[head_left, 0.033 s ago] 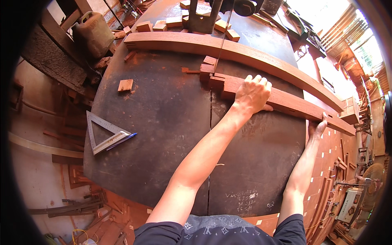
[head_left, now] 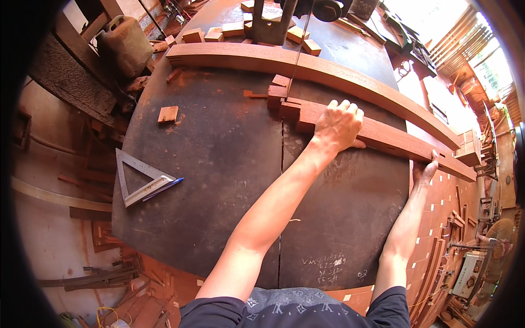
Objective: The person carries a long wooden plank to a bandsaw, positions it, and cuts it into smaller pieces. They then use a set square and pencil to mark the plank before making additional cuts.
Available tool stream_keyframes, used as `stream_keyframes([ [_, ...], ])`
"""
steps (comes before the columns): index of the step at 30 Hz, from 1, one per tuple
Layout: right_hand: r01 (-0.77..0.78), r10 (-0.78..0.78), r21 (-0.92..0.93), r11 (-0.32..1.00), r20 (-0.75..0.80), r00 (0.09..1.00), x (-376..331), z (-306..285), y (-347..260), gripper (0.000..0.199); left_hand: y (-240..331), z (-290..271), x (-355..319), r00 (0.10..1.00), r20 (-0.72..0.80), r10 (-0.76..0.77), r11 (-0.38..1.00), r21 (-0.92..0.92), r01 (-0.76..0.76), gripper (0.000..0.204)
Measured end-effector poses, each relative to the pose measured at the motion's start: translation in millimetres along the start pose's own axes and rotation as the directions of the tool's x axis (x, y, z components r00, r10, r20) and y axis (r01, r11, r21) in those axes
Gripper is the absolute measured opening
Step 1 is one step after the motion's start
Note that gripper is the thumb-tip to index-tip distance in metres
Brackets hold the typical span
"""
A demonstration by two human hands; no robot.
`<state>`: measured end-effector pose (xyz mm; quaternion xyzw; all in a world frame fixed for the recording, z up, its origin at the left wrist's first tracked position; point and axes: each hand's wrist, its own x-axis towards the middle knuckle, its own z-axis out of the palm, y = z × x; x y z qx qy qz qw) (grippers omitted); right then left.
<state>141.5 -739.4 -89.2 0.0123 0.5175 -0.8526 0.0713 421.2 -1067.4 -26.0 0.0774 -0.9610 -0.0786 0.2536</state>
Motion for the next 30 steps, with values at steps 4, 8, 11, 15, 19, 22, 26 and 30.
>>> stream_keyframes([
  [4, 0.014, -0.014, 0.007, 1.0, -0.005, 1.0, 0, 2, 1, 0.055, -1, -1, 2, 1.0, -0.01, 0.012, 1.0, 0.0, -0.012, 0.069],
  [8, 0.027, -0.028, 0.02, 0.999, 0.017, 0.999, 4, 8, -1, 0.055, -4, -2, 9, 1.0, -0.012, 0.019, 1.0, 0.019, -0.019, 0.071],
  [11, 0.008, -0.008, 0.012, 1.0, 0.013, 1.0, -1, 14, 4, 0.056, -7, 0, 6, 1.0, -0.009, 0.017, 1.0, 0.022, -0.017, 0.071],
  [15, -0.003, 0.003, 0.019, 1.0, 0.015, 1.0, -4, 15, 2, 0.059, -6, -3, 8, 1.0, -0.003, 0.025, 1.0, 0.018, -0.025, 0.071],
  [19, 0.008, -0.007, 0.041, 0.999, -0.022, 1.0, -2, 9, -4, 0.061, 0, -6, 14, 0.999, 0.034, 0.019, 1.0, 0.002, -0.02, 0.071],
  [22, -0.002, 0.004, 0.048, 0.999, -0.041, 0.999, -6, 21, 5, 0.061, -8, -12, 14, 0.997, 0.082, 0.004, 1.0, -0.002, -0.004, 0.073],
  [26, -0.06, 0.063, 0.027, 0.998, -0.144, 0.988, -15, 20, 0, 0.065, 10, -14, 0, 0.996, 0.091, 0.005, 1.0, 0.025, -0.007, 0.074],
  [30, -0.088, 0.087, 0.001, 0.996, -0.131, 0.988, -25, 11, -6, 0.069, 46, -31, -35, 0.997, 0.075, -0.025, 1.0, 0.01, 0.025, 0.069],
])
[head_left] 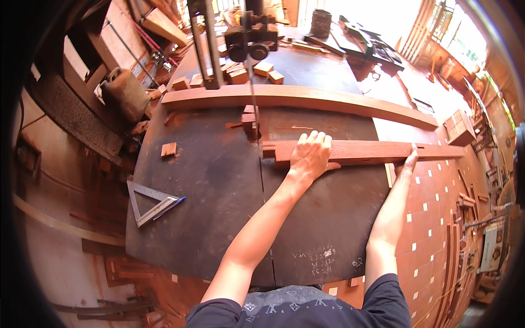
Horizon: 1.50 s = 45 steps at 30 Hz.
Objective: The person carries a long wooden plank to a bandsaw, positions it, and cuts it into smaller pieces. They then use a set square and pencil to mark the plank before making additional cuts.
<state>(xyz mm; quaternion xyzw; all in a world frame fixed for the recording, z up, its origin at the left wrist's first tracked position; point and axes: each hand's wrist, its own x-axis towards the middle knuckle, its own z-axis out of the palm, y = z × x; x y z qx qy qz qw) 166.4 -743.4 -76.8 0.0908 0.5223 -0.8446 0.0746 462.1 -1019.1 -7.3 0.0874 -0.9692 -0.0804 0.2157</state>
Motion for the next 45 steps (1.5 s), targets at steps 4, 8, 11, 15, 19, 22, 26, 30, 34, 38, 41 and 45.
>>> stream_keyframes([
  [4, -0.011, 0.011, 0.008, 1.0, -0.008, 1.0, 17, -31, -8, 0.069, 39, -15, -8, 1.0, -0.002, 0.001, 0.999, 0.047, -0.001, 0.067],
  [8, -0.079, 0.081, -0.041, 0.996, 0.049, 0.996, -8, -29, -1, 0.063, 58, -24, -8, 0.999, -0.004, -0.032, 0.985, 0.17, 0.032, 0.066],
  [11, -0.09, 0.091, -0.015, 0.996, 0.054, 0.994, -5, -40, 8, 0.063, 66, -35, 2, 0.999, 0.038, -0.014, 0.962, 0.272, 0.003, 0.069],
  [15, -0.109, 0.103, 0.195, 0.975, 0.04, 0.994, -10, -18, 25, 0.059, 79, -53, 12, 0.998, 0.059, 0.004, 0.925, 0.378, -0.026, 0.072],
  [19, -0.236, 0.271, 0.213, 0.948, -0.153, 0.95, -38, -17, 7, 0.081, 96, -55, 25, 0.995, 0.078, 0.061, 0.903, 0.42, -0.088, 0.072],
  [22, -0.26, 0.332, 0.274, 0.926, -0.26, 0.907, -43, 5, 7, 0.074, 102, -68, 31, 0.994, 0.09, 0.066, 0.889, 0.448, -0.099, 0.071],
  [26, -0.387, 0.506, 0.401, 0.83, -0.25, 0.826, -73, 53, 13, 0.071, 94, -97, 29, 0.992, 0.126, -0.026, 0.866, 0.499, -0.04, 0.067],
  [30, -0.181, 0.367, 0.617, 0.766, -0.189, 0.911, 25, -35, 22, 0.069, 183, -80, 51, 0.989, 0.075, 0.124, 0.847, 0.511, -0.145, 0.067],
  [34, -0.379, 0.502, 0.693, 0.613, 0.028, 0.865, -57, 11, 12, 0.072, 200, -108, 6, 0.988, 0.134, 0.073, 0.778, 0.612, -0.141, 0.076],
  [38, -0.429, 0.5, 0.52, 0.738, 0.006, 0.866, -19, -53, 25, 0.069, 266, -94, -11, 0.951, 0.308, 0.033, 0.846, 0.498, -0.191, 0.099],
  [41, -0.512, 0.556, 0.342, 0.788, -0.035, 0.831, -8, -98, 32, 0.065, 302, -116, -9, 0.843, 0.538, 0.005, 0.981, 0.161, -0.109, 0.1],
  [45, -0.538, 0.534, 0.013, 0.843, -0.145, 0.833, -7, -159, 23, 0.062, 308, -139, 8, 0.575, 0.818, 0.027, 0.961, -0.179, 0.21, 0.095],
])
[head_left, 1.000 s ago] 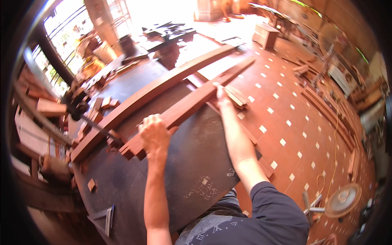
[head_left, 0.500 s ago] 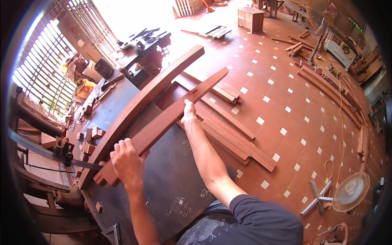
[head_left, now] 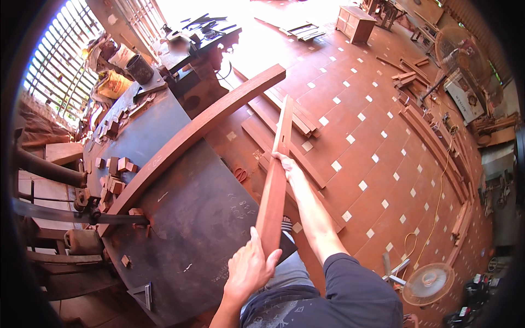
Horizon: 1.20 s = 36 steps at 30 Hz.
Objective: The person carries a long wooden plank to a bandsaw, positions it, and cuts it into smaller pieces. They then use a set square and pencil to mark the plank before making additional cuts.
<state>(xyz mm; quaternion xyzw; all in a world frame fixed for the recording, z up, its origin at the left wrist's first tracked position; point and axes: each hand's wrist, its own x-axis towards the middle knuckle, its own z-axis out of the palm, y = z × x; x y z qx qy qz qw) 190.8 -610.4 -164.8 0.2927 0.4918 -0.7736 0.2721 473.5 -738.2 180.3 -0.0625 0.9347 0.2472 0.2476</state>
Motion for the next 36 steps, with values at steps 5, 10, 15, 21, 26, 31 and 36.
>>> stream_keyframes([
  [5, -0.097, 0.097, -0.012, 0.995, -0.007, 0.995, 12, -57, -12, 0.076, -22, 65, 11, 0.968, 0.248, -0.047, 0.739, -0.644, 0.201, 0.078],
  [10, -0.254, 0.166, 0.317, 0.914, 0.279, 0.946, 61, -116, 3, 0.063, 4, 101, 35, 0.8, 0.597, 0.057, -0.155, -0.786, 0.598, 0.064],
  [15, -0.079, -0.093, 0.393, 0.916, 0.4, 0.912, 98, -129, 11, 0.068, 25, 144, 86, 0.92, 0.389, -0.039, 0.352, -0.857, 0.377, 0.069],
  [21, -0.139, 0.006, 0.408, 0.902, 0.311, 0.95, 93, -209, 20, 0.092, 61, 190, 192, 0.918, 0.396, 0.034, 0.273, -0.887, 0.373, 0.073],
  [26, -0.156, 0.158, 0.228, 0.961, 0.013, 0.987, -49, -209, 46, 0.099, 46, 261, 208, 0.96, 0.25, -0.127, 0.468, -0.838, 0.28, 0.063],
  [31, -0.245, 0.235, -0.001, 0.97, -0.28, 0.931, -215, -241, 51, 0.088, 55, 340, 219, 0.895, 0.382, -0.23, 0.369, -0.817, 0.443, 0.082],
  [36, -0.304, 0.275, -0.061, 0.951, -0.285, 0.918, -271, -228, 23, 0.059, 91, 336, 210, 0.894, 0.409, -0.181, 0.203, -0.874, 0.441, 0.074],
])
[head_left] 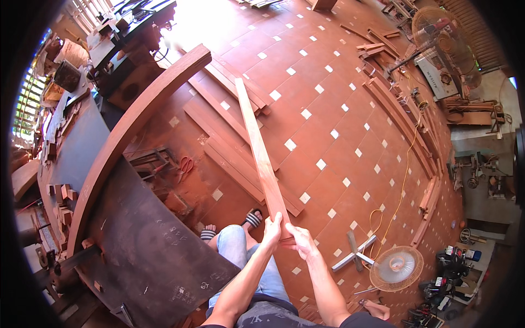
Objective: The person carries a long wooden plank to a bandsaw, positions it, and cuts it into smaller pieces. They then use a set square and pencil to mark the plank before making additional cuts.
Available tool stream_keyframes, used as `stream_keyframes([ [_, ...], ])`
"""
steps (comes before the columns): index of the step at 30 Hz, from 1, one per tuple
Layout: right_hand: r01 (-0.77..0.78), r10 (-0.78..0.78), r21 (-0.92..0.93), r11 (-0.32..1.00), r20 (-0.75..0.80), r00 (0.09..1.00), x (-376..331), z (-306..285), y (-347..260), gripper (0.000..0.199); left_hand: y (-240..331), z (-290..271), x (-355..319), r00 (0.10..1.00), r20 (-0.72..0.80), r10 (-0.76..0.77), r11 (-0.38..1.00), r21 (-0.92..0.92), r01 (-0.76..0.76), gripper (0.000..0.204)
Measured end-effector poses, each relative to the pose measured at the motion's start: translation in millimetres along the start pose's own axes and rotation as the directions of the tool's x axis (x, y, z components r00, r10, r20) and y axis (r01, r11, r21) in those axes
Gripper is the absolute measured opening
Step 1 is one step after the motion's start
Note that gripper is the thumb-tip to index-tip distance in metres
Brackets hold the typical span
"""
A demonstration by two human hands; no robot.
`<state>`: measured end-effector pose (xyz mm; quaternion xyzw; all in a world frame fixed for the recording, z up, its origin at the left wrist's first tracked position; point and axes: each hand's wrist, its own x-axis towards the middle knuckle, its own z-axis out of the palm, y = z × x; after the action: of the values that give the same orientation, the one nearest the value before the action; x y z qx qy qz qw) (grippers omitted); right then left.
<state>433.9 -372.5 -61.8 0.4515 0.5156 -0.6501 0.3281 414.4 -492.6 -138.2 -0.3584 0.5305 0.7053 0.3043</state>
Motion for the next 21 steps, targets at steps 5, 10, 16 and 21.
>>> stream_keyframes([
  [5, 0.088, -0.091, -0.114, 0.99, -0.016, 0.996, 12, -19, -13, 0.043, -58, 4, 62, 0.926, 0.301, -0.229, 0.964, -0.066, 0.259, 0.08],
  [10, 0.084, -0.096, -0.163, 0.983, -0.065, 0.993, 4, -59, -50, 0.044, 1, 43, 65, 0.87, 0.294, -0.397, 0.917, 0.096, 0.386, 0.059],
  [16, 0.056, -0.106, -0.368, 0.928, -0.118, 0.987, -10, -98, -132, 0.043, 75, 90, 129, 0.979, 0.048, -0.197, 0.977, 0.099, 0.191, 0.057],
  [21, -0.065, -0.172, -0.744, 0.665, -0.237, 0.956, 5, -145, -210, 0.066, 109, 121, 238, 0.984, -0.118, -0.131, 0.989, 0.054, 0.138, 0.08],
])
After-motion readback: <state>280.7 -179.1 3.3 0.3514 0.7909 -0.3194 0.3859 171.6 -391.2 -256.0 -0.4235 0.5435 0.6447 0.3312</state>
